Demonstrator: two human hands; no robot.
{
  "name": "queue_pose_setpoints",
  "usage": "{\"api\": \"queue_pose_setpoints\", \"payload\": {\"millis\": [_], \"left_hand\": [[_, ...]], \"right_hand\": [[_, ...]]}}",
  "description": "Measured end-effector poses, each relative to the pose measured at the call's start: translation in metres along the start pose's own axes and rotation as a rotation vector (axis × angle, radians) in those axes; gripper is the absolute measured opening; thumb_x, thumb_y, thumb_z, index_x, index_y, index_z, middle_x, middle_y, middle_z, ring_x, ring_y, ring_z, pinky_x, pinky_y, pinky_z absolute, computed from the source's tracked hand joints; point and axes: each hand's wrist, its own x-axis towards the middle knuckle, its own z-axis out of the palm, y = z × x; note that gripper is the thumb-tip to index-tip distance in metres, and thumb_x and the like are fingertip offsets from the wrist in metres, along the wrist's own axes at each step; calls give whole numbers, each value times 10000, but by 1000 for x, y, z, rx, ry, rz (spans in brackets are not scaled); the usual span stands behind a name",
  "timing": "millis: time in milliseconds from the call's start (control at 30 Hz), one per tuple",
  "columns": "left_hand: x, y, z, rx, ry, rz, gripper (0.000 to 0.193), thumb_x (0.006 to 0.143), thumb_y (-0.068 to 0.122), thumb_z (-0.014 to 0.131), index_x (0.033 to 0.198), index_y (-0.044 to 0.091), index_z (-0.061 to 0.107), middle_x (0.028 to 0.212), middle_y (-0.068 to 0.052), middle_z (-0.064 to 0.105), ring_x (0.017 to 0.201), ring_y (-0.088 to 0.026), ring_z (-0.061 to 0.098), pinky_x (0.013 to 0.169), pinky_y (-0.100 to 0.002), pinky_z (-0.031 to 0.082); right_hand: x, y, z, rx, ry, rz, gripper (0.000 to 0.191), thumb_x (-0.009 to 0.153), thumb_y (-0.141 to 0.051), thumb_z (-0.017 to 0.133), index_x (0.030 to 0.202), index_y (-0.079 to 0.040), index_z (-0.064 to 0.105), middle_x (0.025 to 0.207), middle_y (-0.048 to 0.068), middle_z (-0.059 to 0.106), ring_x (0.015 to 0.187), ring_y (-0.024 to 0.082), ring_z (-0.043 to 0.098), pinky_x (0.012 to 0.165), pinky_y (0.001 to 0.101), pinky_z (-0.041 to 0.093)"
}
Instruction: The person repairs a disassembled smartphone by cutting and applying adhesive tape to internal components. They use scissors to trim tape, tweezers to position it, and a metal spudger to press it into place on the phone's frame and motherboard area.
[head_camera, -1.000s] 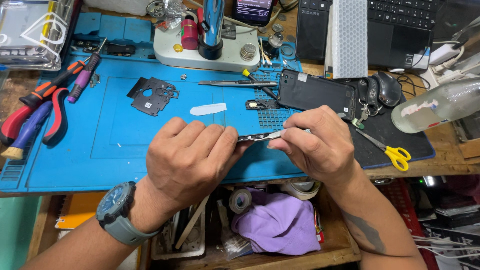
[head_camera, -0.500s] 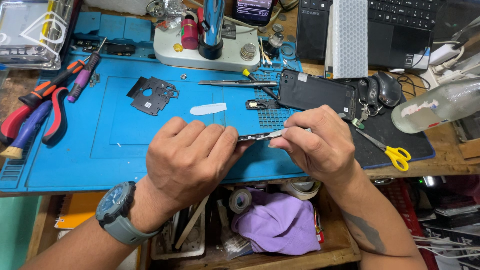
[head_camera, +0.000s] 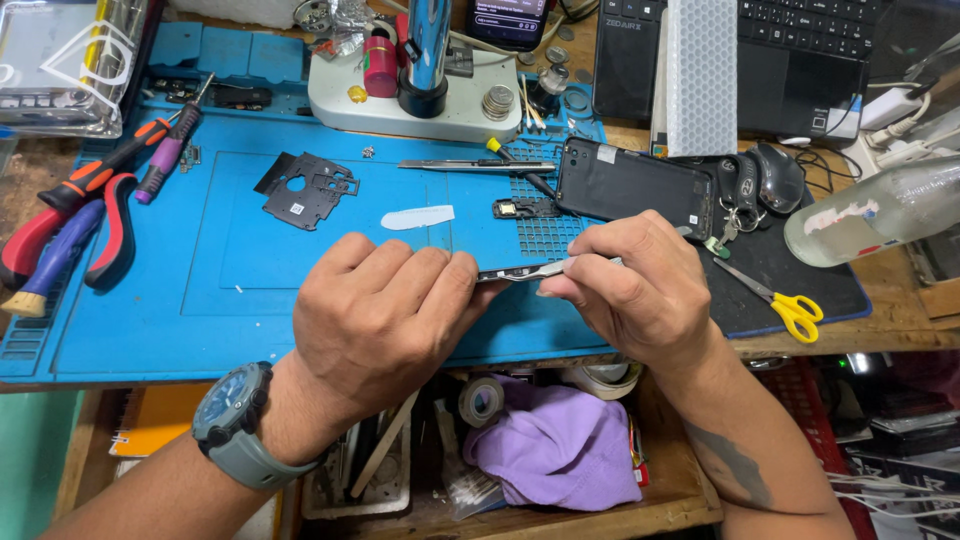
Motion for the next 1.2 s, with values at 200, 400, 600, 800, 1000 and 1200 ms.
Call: {"api": "queue_pose_setpoints", "payload": {"millis": [200,400,600,800,1000,1200], "left_hand": [[0,0,0,-8,-4,-3,287,944,289,775,780,126,604,659,-5,485,603,-189,499,585,-350,328],[-1,0,0,-5,-2,-2,278,947,289,774,793,122,614,664,-5,492,604,-187,501,586,-349,327],[0,0,0,-7,-7,-1,277,947,289,773,796,119,616,664,-6,492,605,-188,502,588,-349,327],[0,0,-1,1,-6,1,290,951,292,771,781,132,599,658,-4,477,605,-187,499,590,-350,327],[-1,0,-1,8,-5,4,289,954,294,764,782,132,598,660,-5,477,606,-187,502,589,-350,326],[-1,0,0,-1,-2,2,291,956,290,762,779,131,595,661,-6,476,607,-189,503,592,-352,328]], "right_hand": [[0,0,0,2,9,2,294,942,-207,830,1085,-95,599,929,67,662,768,225,637,653,348,461],[0,0,1,2,15,6,289,953,-210,824,1085,-94,594,932,67,664,775,222,640,660,344,472],[0,0,0,1,12,11,296,950,-215,824,1080,-90,590,928,70,666,765,222,636,651,346,467],[0,0,-1,7,14,11,314,942,-215,833,1086,-85,586,927,81,663,766,229,645,649,346,467],[1,0,-1,3,13,15,326,941,-218,839,1087,-82,581,929,82,664,768,231,642,654,348,477],[1,-1,-1,-7,10,15,322,941,-213,835,1087,-86,578,927,77,664,769,230,644,656,347,477]]}}
